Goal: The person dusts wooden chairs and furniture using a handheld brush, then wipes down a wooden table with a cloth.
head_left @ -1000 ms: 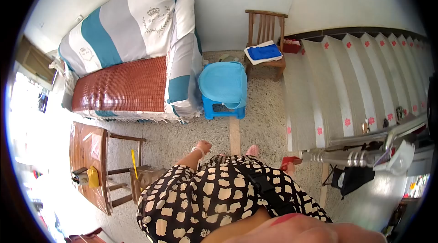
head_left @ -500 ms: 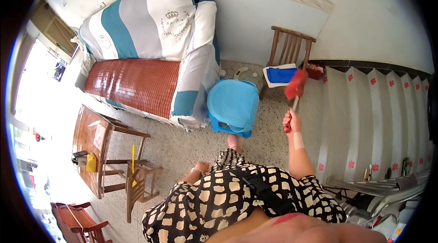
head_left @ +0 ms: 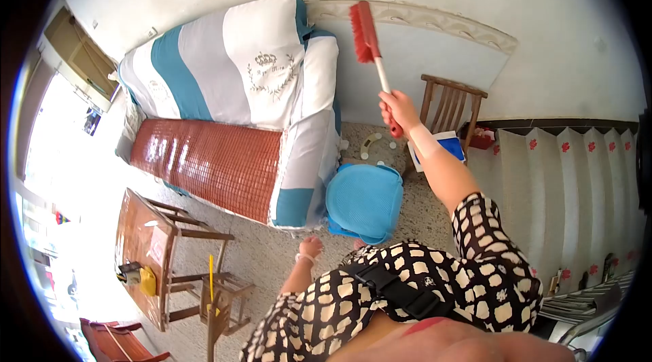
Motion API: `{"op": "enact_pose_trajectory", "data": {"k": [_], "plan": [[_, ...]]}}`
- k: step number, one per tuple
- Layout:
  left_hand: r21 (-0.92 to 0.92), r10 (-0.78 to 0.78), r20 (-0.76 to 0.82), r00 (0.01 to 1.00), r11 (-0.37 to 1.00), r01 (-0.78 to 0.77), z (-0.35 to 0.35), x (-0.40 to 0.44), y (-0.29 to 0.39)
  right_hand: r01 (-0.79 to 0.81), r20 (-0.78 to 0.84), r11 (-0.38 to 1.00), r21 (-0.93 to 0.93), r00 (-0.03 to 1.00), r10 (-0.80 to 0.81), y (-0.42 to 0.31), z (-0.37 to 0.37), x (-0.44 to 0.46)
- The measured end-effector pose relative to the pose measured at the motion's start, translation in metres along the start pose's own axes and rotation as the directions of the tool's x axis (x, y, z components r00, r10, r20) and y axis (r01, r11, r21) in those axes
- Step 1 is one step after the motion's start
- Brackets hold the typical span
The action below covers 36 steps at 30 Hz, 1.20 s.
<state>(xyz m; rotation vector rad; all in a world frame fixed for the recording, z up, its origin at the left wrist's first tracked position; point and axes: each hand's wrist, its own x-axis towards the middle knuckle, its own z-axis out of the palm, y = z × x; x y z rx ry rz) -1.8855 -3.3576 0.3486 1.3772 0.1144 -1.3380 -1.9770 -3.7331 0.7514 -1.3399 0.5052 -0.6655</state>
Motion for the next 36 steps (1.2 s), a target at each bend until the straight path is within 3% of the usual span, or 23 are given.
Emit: {"op": "enact_pose_trajectory", "data": {"k": [1,4,5,7,8,10,11,13,14,16,19,21,22,23,24,25,26,28,31,32,35,36], "plan": [[-0.201,-0.015,-0.006,1.000,0.979,0.014,-0.002,0.003,-0.005,0.009,0.007,1.000,0.008,1.000,-0.009,-0.006,0.011,0.018],[-0.222,-0.055,-0.049,0.997,0.974,0.043,-0.012,-0.007,-0.036,0.033,0.069,0.999,-0.026,0.997,-0.031,-0.016,0.035,0.074],[-0.118,-0.065,-0.079,0.995,0.992,0.055,-0.016,-0.017,-0.051,0.046,0.106,0.998,-0.031,0.993,-0.043,-0.019,0.041,0.093],[0.359,-0.007,-0.147,0.989,0.931,0.060,-0.020,-0.035,-0.079,0.078,0.141,0.995,-0.070,0.988,-0.067,-0.008,0.048,0.142],[0.641,0.058,-0.125,0.990,0.766,0.036,-0.021,-0.046,-0.086,0.054,0.119,0.997,-0.046,0.992,-0.048,-0.012,0.056,0.153],[0.882,0.112,-0.094,0.989,0.471,0.031,-0.015,-0.060,-0.096,0.007,0.079,1.000,-0.004,0.997,-0.007,-0.023,0.063,0.171],[0.915,0.115,-0.094,0.989,0.401,0.040,-0.010,-0.064,-0.099,0.010,0.076,1.000,0.004,0.997,-0.010,-0.022,0.057,0.181],[0.917,0.113,-0.129,0.985,0.391,0.075,-0.002,-0.066,-0.100,0.009,0.066,1.000,0.024,0.998,-0.010,-0.022,0.046,0.190],[0.912,0.118,-0.145,0.982,0.400,0.087,0.002,-0.066,-0.099,-0.097,0.057,0.995,0.002,0.994,0.097,-0.020,0.030,0.188],[0.906,0.131,-0.166,0.977,0.412,0.098,0.013,-0.068,-0.094,-0.088,0.013,0.973,0.214,0.996,0.087,-0.023,-0.007,0.158],[0.900,0.159,-0.167,0.973,0.427,0.085,0.034,-0.059,-0.082,0.057,-0.198,0.969,0.239,0.980,-0.009,-0.018,-0.099,0.095],[0.893,0.185,-0.158,0.970,0.446,0.060,0.050,-0.051,-0.073,0.170,-0.415,0.951,0.257,0.908,-0.050,-0.013,-0.170,0.054],[0.885,0.201,-0.147,0.968,0.464,0.038,0.059,-0.046,-0.067,0.227,-0.576,0.957,0.182,0.813,-0.084,-0.017,-0.202,0.036],[0.860,0.216,-0.138,0.967,0.510,0.009,0.067,-0.039,-0.061,0.259,-0.632,0.959,0.117,0.764,-0.129,-0.017,-0.241,0.021],[0.789,0.218,-0.126,0.968,0.614,-0.036,0.076,-0.032,-0.051,0.317,-0.731,0.940,0.121,0.670,-0.132,-0.020,-0.275,0.011],[0.618,0.196,-0.119,0.973,0.782,-0.082,0.085,-0.022,-0.040,0.379,-0.821,0.919,0.113,0.556,-0.128,-0.024,-0.306,0.000],[0.138,0.127,-0.080,0.989,0.984,-0.115,0.091,-0.012,-0.025,0.427,-0.860,0.895,0.125,0.497,-0.117,-0.031,-0.332,-0.012],[-0.213,0.098,-0.064,0.993,0.971,-0.109,0.124,-0.004,0.016,0.463,-0.915,0.880,0.101,0.391,-0.101,-0.050,-0.352,-0.039],[0.125,0.196,-0.226,0.954,0.977,-0.171,0.211,-0.024,0.064,0.382,-0.888,0.924,-0.006,0.424,-0.180,-0.041,-0.347,-0.055],[-0.029,0.185,-0.114,0.976,0.981,-0.190,0.218,-0.022,0.060,0.384,-0.863,0.923,0.035,0.478,-0.166,-0.034,-0.339,-0.054],[0.415,0.131,-0.162,0.978,0.908,-0.053,0.248,-0.031,0.046,0.301,-0.727,0.952,0.063,0.668,-0.163,-0.027,-0.311,-0.050],[0.656,0.177,-0.052,0.983,0.748,-0.100,0.237,-0.026,0.032,0.273,-0.669,0.959,0.082,0.728,-0.150,-0.031,-0.306,-0.050]]}}
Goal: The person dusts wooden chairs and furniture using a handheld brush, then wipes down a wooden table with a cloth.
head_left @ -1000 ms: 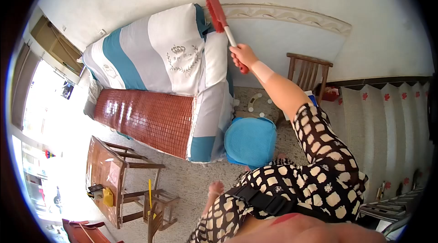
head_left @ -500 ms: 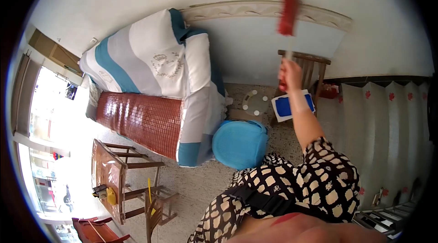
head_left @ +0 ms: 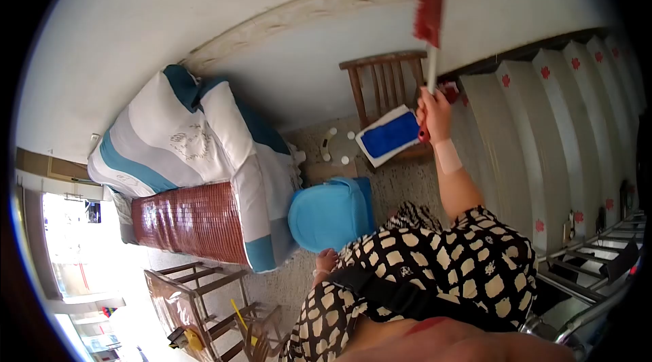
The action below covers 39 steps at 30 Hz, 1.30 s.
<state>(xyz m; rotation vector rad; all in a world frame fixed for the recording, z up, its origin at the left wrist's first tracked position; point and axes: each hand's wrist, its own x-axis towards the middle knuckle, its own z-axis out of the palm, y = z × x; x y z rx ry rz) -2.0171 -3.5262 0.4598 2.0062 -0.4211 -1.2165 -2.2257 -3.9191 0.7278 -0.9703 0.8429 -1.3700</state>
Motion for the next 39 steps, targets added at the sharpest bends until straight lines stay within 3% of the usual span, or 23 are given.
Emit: {"op": "enact_pose_trajectory", "data": {"k": [2,3,4,7,8,11,13,15,17,20,22,23,25,27,29,31,33,35,36,37,39], "plan": [[0.361,0.088,-0.052,0.995,0.930,-0.064,0.008,0.026,-0.091,-0.034,0.119,0.996,-0.084,0.992,0.044,0.006,-0.011,0.010],[0.300,-0.001,-0.051,0.999,0.954,0.016,0.005,0.023,-0.122,-0.023,0.164,0.988,-0.156,0.985,0.049,0.016,-0.024,0.022],[0.236,-0.084,-0.048,0.995,0.967,0.093,0.001,0.018,-0.145,-0.026,0.109,0.990,-0.141,0.993,0.042,0.027,-0.034,0.031],[0.265,-0.108,-0.060,0.992,0.957,0.121,-0.004,-0.013,-0.154,-0.060,-0.161,0.998,0.011,0.985,0.061,0.045,-0.060,0.050],[0.279,-0.116,-0.065,0.991,0.951,0.130,-0.006,-0.024,-0.155,-0.064,-0.275,0.986,0.152,0.956,0.104,0.053,-0.068,0.054],[0.302,-0.147,-0.075,0.986,0.939,0.163,-0.008,-0.044,-0.159,-0.085,-0.569,0.946,0.314,0.780,0.259,0.079,-0.093,0.050],[0.307,-0.164,-0.079,0.983,0.934,0.181,-0.005,-0.054,-0.157,-0.308,-0.593,0.917,0.253,0.700,0.398,0.076,-0.090,0.012],[0.302,-0.172,-0.080,0.982,0.935,0.188,-0.002,-0.055,-0.153,-0.471,-0.488,0.882,0.018,0.766,0.420,0.112,-0.110,-0.018],[0.290,-0.176,-0.080,0.981,0.938,0.192,0.000,-0.053,-0.148,-0.457,-0.449,0.889,-0.004,0.796,0.407,0.139,-0.110,-0.045],[0.234,-0.170,-0.073,0.983,0.955,0.183,0.000,-0.036,-0.133,-0.504,-0.212,0.817,-0.282,0.863,0.459,0.135,-0.079,-0.072],[0.139,-0.186,-0.079,0.979,0.971,0.196,0.001,-0.028,-0.089,-0.421,0.030,0.783,-0.458,0.873,0.486,0.132,-0.068,-0.073],[-0.068,-0.253,-0.089,0.963,0.966,0.248,0.006,-0.033,-0.053,-0.364,0.172,0.781,-0.508,0.845,0.506,0.127,-0.061,-0.068],[-0.469,-0.393,-0.074,0.917,0.825,0.316,0.019,-0.040,0.007,-0.241,0.342,0.759,-0.604,0.783,0.520,0.127,-0.051,-0.052],[-0.435,-0.349,-0.094,0.933,0.857,0.277,0.020,-0.041,0.025,-0.143,0.456,0.748,-0.648,0.714,0.531,0.128,-0.038,-0.033],[-0.421,-0.331,-0.105,0.938,0.869,0.259,0.023,-0.046,0.034,-0.073,0.471,0.724,-0.686,0.714,0.518,0.148,-0.036,-0.009],[-0.433,-0.337,-0.111,0.935,0.863,0.260,0.029,-0.052,0.038,-0.113,0.370,0.641,-0.759,0.735,0.568,0.154,-0.044,0.018],[-0.257,-0.294,-0.121,0.948,0.932,0.257,0.027,-0.056,0.023,-0.247,0.230,0.637,-0.730,0.789,0.570,0.137,-0.062,0.034],[-0.037,-0.260,-0.155,0.953,0.966,0.257,0.029,-0.062,0.019,-0.448,-0.016,0.683,-0.577,0.842,0.539,0.125,-0.091,0.039],[-0.092,-0.206,-0.144,0.968,0.977,0.194,0.027,-0.061,-0.005,-0.434,-0.124,0.774,-0.461,0.895,0.428,0.140,-0.118,0.045],[-0.133,-0.181,-0.064,0.982,0.976,0.171,0.013,-0.040,-0.084,-0.391,-0.241,0.853,-0.347,0.916,0.322,0.155,-0.144,0.051],[0.028,-0.163,-0.165,0.973,0.985,0.170,0.016,-0.061,-0.056,-0.410,-0.510,0.900,-0.149,0.811,0.285,0.148,-0.174,0.048]]}}
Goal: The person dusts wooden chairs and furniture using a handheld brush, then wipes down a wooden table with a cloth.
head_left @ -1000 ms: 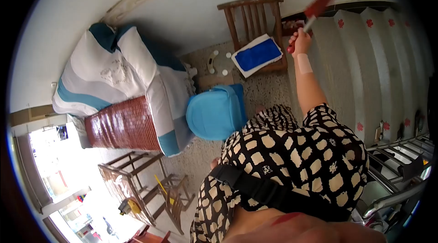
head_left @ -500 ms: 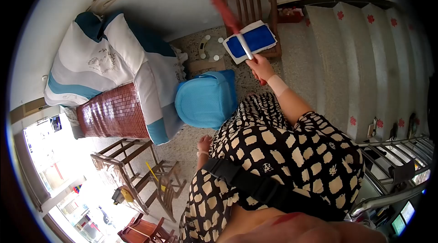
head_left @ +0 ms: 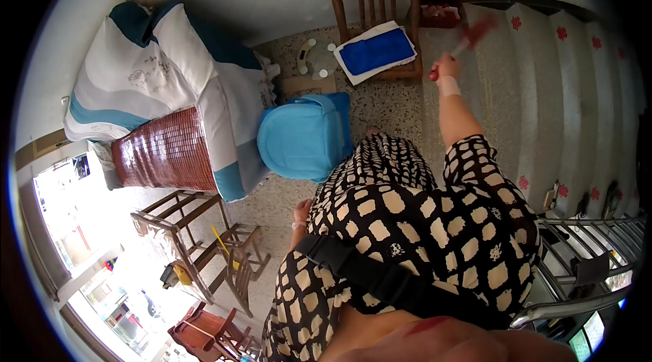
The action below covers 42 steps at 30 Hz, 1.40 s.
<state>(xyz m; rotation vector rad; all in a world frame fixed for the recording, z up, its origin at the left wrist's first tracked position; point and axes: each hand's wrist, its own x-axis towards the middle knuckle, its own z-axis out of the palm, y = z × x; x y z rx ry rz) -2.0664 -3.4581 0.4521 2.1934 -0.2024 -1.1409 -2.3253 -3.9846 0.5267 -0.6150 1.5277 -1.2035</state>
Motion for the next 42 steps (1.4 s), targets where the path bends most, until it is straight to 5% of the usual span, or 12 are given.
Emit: {"op": "enact_pose_trajectory", "data": {"k": [2,5,9,10,11,13,16,23,27,32,37,42], "plan": [[0.027,0.094,0.077,0.993,0.995,-0.096,-0.005,0.021,-0.046,-0.115,-0.134,0.958,0.263,0.979,0.155,-0.004,-0.032,0.015],[0.278,0.041,0.026,0.999,0.959,-0.047,-0.002,-0.005,-0.001,-0.068,-0.225,0.972,0.223,0.967,0.119,-0.014,-0.057,-0.004],[-0.221,-0.059,0.171,0.983,0.970,0.096,-0.005,0.039,-0.043,0.055,-0.028,0.987,-0.149,0.998,-0.059,0.003,-0.053,-0.037],[0.126,-0.018,0.080,0.997,0.992,0.007,-0.004,0.022,-0.008,0.037,0.006,0.984,-0.173,0.999,-0.036,0.015,-0.048,-0.040],[0.107,-0.058,0.074,0.996,0.993,0.050,-0.001,0.003,0.041,0.020,0.041,0.980,-0.197,0.999,-0.012,0.030,-0.045,-0.044],[-0.015,-0.092,0.078,0.993,0.996,0.093,0.006,-0.002,0.076,-0.105,0.107,0.973,-0.204,0.986,0.129,0.059,-0.039,-0.063],[-0.247,-0.075,0.094,0.993,0.964,0.097,0.011,0.002,0.089,-0.457,0.289,0.721,-0.520,0.701,0.652,0.139,-0.066,-0.066],[-0.090,-0.049,0.116,0.992,0.994,0.060,0.015,-0.020,0.094,-0.601,0.269,0.800,0.004,0.771,0.578,0.116,-0.046,-0.114],[0.138,0.025,0.102,0.994,0.990,-0.039,0.005,-0.010,0.036,-0.477,0.158,0.879,-0.016,0.866,0.474,0.082,-0.036,-0.131],[0.113,-0.112,0.002,0.994,0.987,0.111,0.007,-0.002,-0.010,-0.715,0.428,0.559,-0.420,0.388,0.817,0.112,-0.057,-0.131],[0.051,-0.053,-0.044,0.998,0.997,0.055,0.016,-0.017,0.030,-0.400,0.496,0.553,-0.731,0.247,0.833,0.062,-0.010,-0.167],[-0.012,-0.020,-0.022,1.000,1.000,0.020,0.026,-0.024,0.063,0.248,0.770,0.781,-0.573,0.489,0.410,-0.004,0.072,-0.159]]}}
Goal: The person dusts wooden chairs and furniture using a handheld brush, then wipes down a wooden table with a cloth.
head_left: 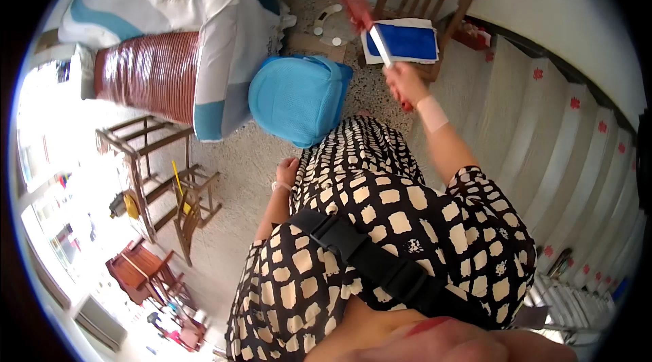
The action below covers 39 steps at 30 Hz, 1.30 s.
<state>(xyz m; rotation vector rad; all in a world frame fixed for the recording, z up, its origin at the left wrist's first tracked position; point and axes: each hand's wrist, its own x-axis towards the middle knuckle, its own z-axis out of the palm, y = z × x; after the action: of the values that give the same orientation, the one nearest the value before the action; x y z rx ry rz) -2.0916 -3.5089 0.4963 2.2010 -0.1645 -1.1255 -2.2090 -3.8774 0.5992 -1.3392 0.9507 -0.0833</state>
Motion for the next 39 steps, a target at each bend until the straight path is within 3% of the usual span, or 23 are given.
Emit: {"op": "enact_pose_trajectory", "data": {"k": [2,4,6,7,8,10,11,12,14,16,17,20,22,26,29,32,36,38,39], "plan": [[-0.061,-0.026,-0.061,0.998,0.998,0.022,0.009,0.007,-0.021,0.051,-0.170,0.987,-0.154,0.982,-0.077,-0.031,-0.010,0.026],[-0.069,-0.090,-0.065,0.994,0.994,0.085,0.009,-0.003,-0.013,0.252,-0.271,0.955,-0.158,0.919,-0.287,-0.026,-0.027,0.072],[-0.220,-0.187,-0.051,0.981,0.960,0.171,0.014,-0.008,-0.020,0.167,-0.411,0.929,-0.329,0.861,-0.300,-0.046,-0.025,0.079],[-0.278,-0.223,-0.053,0.973,0.939,0.200,0.017,-0.013,-0.022,0.276,-0.397,0.715,-0.643,0.678,-0.619,-0.016,-0.041,0.112],[-0.334,-0.259,-0.050,0.965,0.914,0.229,0.018,-0.019,-0.025,0.281,-0.257,0.400,-0.872,0.433,-0.864,0.028,-0.058,0.148],[-0.389,-0.321,-0.050,0.946,0.879,0.277,0.023,-0.029,-0.035,0.183,-0.214,0.413,-0.892,0.633,-0.744,0.076,-0.069,0.169],[-0.389,-0.351,-0.062,0.934,0.870,0.301,0.023,-0.037,-0.034,0.051,-0.252,0.741,-0.669,0.923,-0.290,0.064,-0.058,0.156],[-0.389,-0.379,-0.073,0.922,0.862,0.324,0.023,-0.044,-0.033,-0.251,-0.098,0.875,-0.415,0.968,0.232,0.049,-0.042,0.135],[-0.346,-0.406,-0.077,0.911,0.867,0.357,0.022,-0.057,-0.039,-0.397,-0.059,0.858,-0.325,0.915,0.400,0.056,-0.005,0.104],[-0.262,-0.383,-0.089,0.919,0.899,0.350,0.021,-0.063,-0.048,-0.255,-0.085,0.964,-0.080,0.965,0.248,0.083,0.026,0.078],[-0.324,-0.379,-0.117,0.918,0.888,0.326,0.030,-0.059,-0.075,-0.231,-0.033,0.973,0.013,0.972,0.231,0.079,0.042,0.063],[-0.301,-0.422,-0.047,0.906,0.870,0.390,0.022,-0.050,-0.092,-0.215,0.099,0.953,0.215,0.975,0.198,0.048,0.082,0.024],[-0.289,-0.367,-0.087,0.926,0.899,0.329,0.008,-0.051,-0.067,-0.196,0.152,0.927,0.321,0.976,0.154,0.029,0.100,0.011],[-0.414,-0.222,-0.039,0.974,0.891,0.187,-0.018,-0.034,-0.074,0.032,0.042,0.899,0.438,0.997,-0.057,0.005,0.137,0.015],[-0.444,-0.123,-0.074,0.990,0.893,0.078,-0.041,-0.036,-0.080,0.115,-0.033,0.784,0.610,0.992,-0.120,-0.008,0.171,0.029],[-0.499,-0.146,-0.095,0.985,0.863,0.080,-0.057,-0.044,-0.111,0.045,0.019,0.701,0.712,0.996,-0.084,0.004,0.211,0.046],[-0.622,-0.379,-0.119,0.918,0.749,0.228,-0.068,-0.068,-0.205,-0.296,0.236,0.806,0.513,0.951,0.199,0.058,0.300,0.018],[-0.636,-0.498,-0.077,0.864,0.692,0.342,-0.069,-0.086,-0.262,-0.557,0.531,0.777,0.293,0.771,0.352,0.077,0.332,-0.009],[-0.586,-0.253,-0.109,0.961,0.797,0.143,-0.062,-0.096,-0.322,-0.649,0.576,0.708,0.277,0.702,0.419,0.085,0.350,-0.026]]}}
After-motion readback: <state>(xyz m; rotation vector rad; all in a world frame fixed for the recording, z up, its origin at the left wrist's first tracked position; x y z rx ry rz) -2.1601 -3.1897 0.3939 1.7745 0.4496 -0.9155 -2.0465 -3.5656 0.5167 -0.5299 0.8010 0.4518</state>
